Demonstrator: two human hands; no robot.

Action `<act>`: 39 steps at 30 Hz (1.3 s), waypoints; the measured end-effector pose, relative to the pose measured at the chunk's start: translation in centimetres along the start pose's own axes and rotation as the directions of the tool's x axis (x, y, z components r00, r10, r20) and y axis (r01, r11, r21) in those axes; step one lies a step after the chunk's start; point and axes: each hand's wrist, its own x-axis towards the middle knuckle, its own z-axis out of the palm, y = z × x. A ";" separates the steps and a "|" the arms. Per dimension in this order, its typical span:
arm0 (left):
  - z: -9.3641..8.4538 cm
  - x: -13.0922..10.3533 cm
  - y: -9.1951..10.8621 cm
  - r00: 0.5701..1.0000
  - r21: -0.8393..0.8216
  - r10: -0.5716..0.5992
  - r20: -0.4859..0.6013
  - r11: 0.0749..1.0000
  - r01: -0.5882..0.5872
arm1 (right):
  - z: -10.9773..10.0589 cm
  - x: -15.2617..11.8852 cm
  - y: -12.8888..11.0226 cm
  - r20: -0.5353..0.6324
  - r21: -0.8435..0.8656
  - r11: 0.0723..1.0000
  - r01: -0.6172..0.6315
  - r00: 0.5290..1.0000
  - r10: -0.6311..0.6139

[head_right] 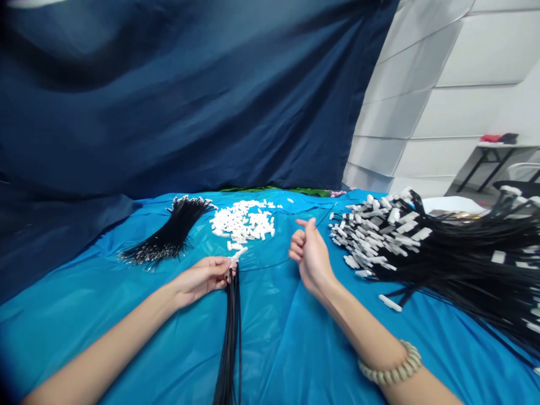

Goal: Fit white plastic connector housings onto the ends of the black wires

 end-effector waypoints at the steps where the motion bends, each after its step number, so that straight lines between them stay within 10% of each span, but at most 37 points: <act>1: 0.1 0.0 0.0 1.000 -0.008 0.003 -0.009 1.000 -0.003 | -0.3 0.2 -0.5 -0.016 -0.035 0.999 0.035 0.999 -0.035; 7: 0.6 -0.1 -0.1 1.000 -0.068 0.010 -0.028 0.998 -0.012 | -0.7 0.1 -1.8 0.078 -0.370 0.885 0.282 0.959 -0.273; 11: 0.4 0.1 -0.1 0.998 -0.075 0.056 -0.038 0.995 -0.059 | 0.2 -1.6 -1.2 0.301 -0.390 0.909 0.144 0.953 -0.022; 15: 0.0 0.4 0.0 0.988 -0.079 0.149 -0.040 0.985 -0.152 | 2.1 -5.0 -1.3 0.585 -0.274 0.962 -0.019 0.791 0.182; 19: -0.1 0.6 -0.2 0.976 -0.137 0.212 -0.042 0.967 -0.216 | 3.4 -7.5 -1.8 0.832 -0.229 0.970 0.084 0.534 0.150; 22: 0.0 0.8 -0.3 0.963 -0.161 0.263 -0.049 0.950 -0.268 | 3.2 -6.4 -1.3 0.813 -0.275 0.930 0.245 0.576 0.089; 24: 0.1 0.8 -0.4 0.957 -0.192 0.287 -0.043 0.938 -0.290 | 2.5 -4.8 -0.4 0.703 -0.408 0.782 0.472 0.709 -0.061; 25: 0.1 0.8 -0.5 0.954 -0.207 0.296 -0.040 0.932 -0.298 | 2.1 -4.0 0.2 0.690 -0.467 0.637 0.613 0.704 -0.171; 28: 0.3 0.7 -0.7 0.947 -0.229 0.320 -0.015 0.921 -0.314 | 1.3 -2.6 2.0 0.826 -0.417 0.152 0.896 0.444 -0.348; 32: 0.9 0.3 -1.1 0.955 -0.225 0.298 0.013 0.931 -0.287 | 1.4 -2.3 3.0 0.950 -0.197 -0.330 0.923 0.096 -0.298; 35: 1.4 0.1 -1.2 0.959 -0.235 0.282 0.038 0.935 -0.265 | 1.6 -2.3 3.0 0.961 -0.113 -0.451 0.885 -0.017 -0.275; 39: 1.6 0.1 -1.3 0.961 -0.239 0.268 0.069 0.940 -0.245 | 1.6 -2.4 2.7 0.957 -0.106 -0.487 0.867 -0.044 -0.287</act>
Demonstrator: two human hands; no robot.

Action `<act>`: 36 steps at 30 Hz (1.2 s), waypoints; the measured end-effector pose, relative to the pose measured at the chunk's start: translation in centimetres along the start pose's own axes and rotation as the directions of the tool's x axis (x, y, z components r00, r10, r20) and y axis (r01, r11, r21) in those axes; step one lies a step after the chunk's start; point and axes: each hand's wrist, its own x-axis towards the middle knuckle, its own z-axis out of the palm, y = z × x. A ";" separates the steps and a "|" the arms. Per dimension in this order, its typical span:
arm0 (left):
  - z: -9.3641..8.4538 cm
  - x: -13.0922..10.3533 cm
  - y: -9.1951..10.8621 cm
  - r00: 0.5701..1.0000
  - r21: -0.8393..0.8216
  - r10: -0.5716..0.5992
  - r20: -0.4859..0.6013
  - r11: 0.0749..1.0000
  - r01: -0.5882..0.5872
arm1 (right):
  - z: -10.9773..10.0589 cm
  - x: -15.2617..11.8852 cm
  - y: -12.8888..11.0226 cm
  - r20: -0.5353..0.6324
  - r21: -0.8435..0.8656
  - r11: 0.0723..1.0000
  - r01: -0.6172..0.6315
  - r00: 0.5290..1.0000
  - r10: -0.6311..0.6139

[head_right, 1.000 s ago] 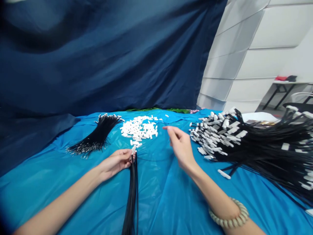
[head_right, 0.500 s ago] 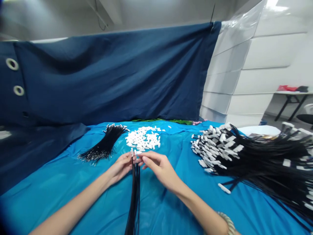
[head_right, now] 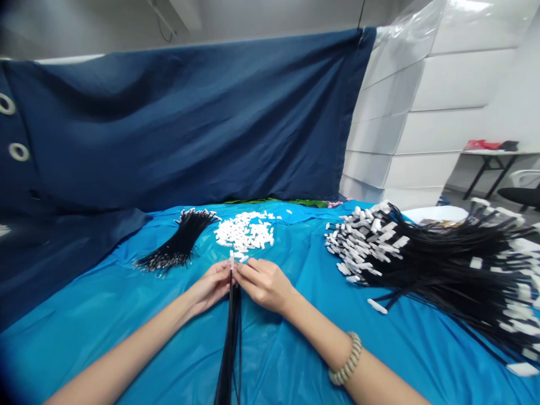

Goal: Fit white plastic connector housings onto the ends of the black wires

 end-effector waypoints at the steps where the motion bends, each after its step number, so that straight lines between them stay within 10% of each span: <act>1: 0.0 0.0 -0.1 1.000 0.000 -0.004 0.009 1.000 0.004 | -0.1 0.0 0.0 -0.006 -0.002 1.000 0.004 1.000 -0.004; 32: -0.2 0.2 -0.8 0.994 0.012 -0.087 -0.067 0.996 0.088 | 0.2 -0.2 0.0 0.104 0.031 0.999 0.037 0.994 -0.040; 36: 0.1 0.1 -0.7 0.993 0.000 -0.100 -0.057 0.995 0.100 | 0.6 -0.2 -0.8 0.097 0.217 0.956 -0.197 0.979 0.180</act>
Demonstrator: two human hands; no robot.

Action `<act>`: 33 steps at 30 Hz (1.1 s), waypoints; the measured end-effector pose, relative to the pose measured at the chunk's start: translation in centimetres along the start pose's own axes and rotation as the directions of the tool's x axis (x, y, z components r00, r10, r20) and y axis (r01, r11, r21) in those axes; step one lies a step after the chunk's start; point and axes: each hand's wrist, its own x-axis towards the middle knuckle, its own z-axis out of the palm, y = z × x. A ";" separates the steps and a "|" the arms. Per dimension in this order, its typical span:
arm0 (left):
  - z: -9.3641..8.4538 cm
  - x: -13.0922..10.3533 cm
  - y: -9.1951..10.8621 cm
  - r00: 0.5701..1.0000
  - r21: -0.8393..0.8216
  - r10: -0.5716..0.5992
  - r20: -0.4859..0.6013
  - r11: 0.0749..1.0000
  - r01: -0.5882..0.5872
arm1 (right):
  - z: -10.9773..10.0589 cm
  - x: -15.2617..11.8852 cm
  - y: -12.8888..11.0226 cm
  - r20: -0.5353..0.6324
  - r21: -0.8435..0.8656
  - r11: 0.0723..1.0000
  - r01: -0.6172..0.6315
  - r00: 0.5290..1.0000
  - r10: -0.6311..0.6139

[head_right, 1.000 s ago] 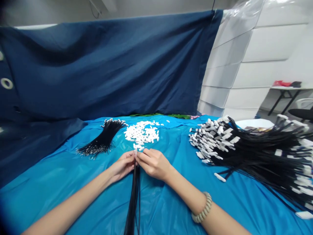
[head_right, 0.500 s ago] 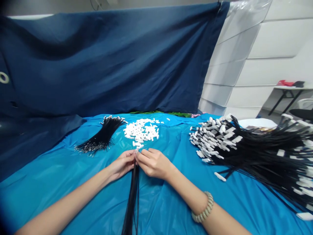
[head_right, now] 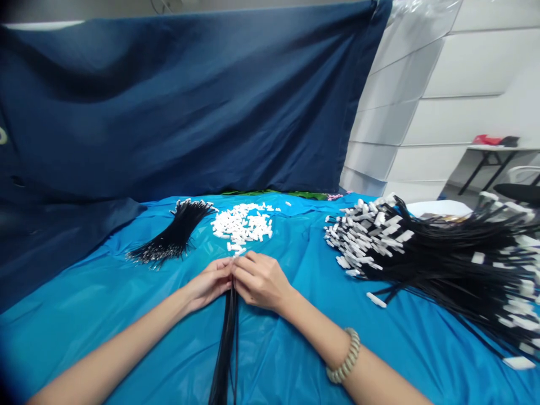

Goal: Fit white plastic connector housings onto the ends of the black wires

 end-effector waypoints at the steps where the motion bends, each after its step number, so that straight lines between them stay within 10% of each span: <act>1: 0.0 0.0 0.0 1.000 -0.002 0.003 0.004 1.000 -0.003 | 0.1 0.0 -0.3 -0.013 0.088 0.992 -0.089 0.996 0.091; 6: -0.1 -0.1 0.0 1.000 0.006 0.007 0.014 1.000 -0.007 | -0.3 0.3 -1.3 -0.025 0.480 0.785 -0.393 0.887 0.460; 11: -0.1 -0.2 0.0 1.000 0.042 -0.027 0.011 0.999 0.026 | -0.2 0.6 -0.9 0.085 0.662 0.437 -0.608 0.641 0.763; 17: 0.2 -0.3 0.0 0.998 0.053 -0.041 0.043 0.998 0.039 | -0.1 0.7 -0.3 0.134 0.661 0.501 -0.559 0.745 0.654; 24: 0.1 -0.3 0.0 0.999 0.096 -0.021 0.051 0.995 0.016 | 0.2 0.5 -0.3 0.149 0.675 0.477 -0.562 0.738 0.659; 27: -0.1 -0.2 0.0 0.999 0.127 -0.013 0.050 0.992 0.007 | 0.1 0.8 -0.7 0.194 0.724 0.367 -0.584 0.683 0.704; 33: -0.5 0.0 0.3 1.000 0.103 -0.024 -0.002 0.994 0.024 | -2.8 1.4 0.2 0.335 0.917 -0.177 -0.358 0.450 0.828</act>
